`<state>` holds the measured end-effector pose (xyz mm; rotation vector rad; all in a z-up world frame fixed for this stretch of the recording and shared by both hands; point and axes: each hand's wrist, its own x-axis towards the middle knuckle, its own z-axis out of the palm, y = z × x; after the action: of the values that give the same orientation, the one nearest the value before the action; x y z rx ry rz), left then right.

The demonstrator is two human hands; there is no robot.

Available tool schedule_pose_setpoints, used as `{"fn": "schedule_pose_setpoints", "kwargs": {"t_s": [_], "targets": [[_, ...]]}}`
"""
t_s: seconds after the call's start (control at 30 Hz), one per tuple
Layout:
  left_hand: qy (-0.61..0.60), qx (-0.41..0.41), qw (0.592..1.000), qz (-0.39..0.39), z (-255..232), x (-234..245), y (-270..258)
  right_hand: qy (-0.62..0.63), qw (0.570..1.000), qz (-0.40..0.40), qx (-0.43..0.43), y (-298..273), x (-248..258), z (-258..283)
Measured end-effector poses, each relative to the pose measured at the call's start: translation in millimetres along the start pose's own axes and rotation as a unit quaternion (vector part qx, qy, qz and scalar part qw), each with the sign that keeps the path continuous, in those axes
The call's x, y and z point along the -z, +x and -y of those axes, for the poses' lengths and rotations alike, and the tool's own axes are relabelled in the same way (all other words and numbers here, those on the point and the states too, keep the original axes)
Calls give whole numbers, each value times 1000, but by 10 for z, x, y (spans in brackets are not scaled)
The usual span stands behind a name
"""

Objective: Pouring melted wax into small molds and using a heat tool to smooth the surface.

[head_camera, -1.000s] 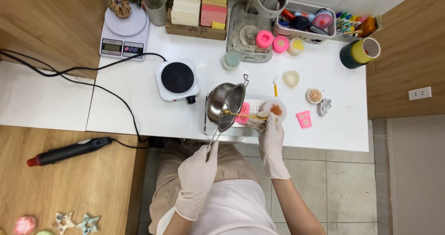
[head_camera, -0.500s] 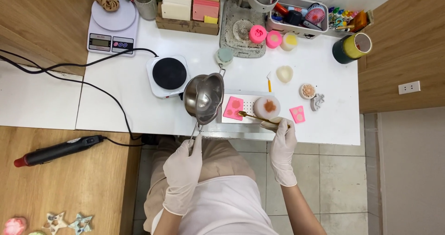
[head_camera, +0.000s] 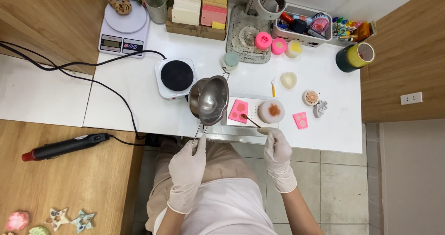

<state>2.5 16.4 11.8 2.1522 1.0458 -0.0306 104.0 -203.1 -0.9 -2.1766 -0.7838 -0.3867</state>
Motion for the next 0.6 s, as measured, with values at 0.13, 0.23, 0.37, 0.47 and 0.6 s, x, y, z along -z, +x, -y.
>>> {"fn": "schedule_pose_setpoints", "kwargs": {"t_s": [0.13, 0.23, 0.37, 0.47, 0.6], "targets": [[-60, 10, 998, 0, 43, -33, 45, 219, 940, -125, -229, 11, -134, -93], [-137, 51, 989, 21, 10, 17, 57, 393, 867, -135, -277, 174, -308, -33], [-306, 130, 942, 45, 42, -60, 131, 457, 818, -35, -347, 402, -742, 139], [-430, 135, 892, 37, 217, -321, 431, 478, 814, 43, -328, 473, -1114, 194], [-511, 143, 846, 45, 327, -473, 874, 503, 807, 69, -300, 504, -1524, 96]]}}
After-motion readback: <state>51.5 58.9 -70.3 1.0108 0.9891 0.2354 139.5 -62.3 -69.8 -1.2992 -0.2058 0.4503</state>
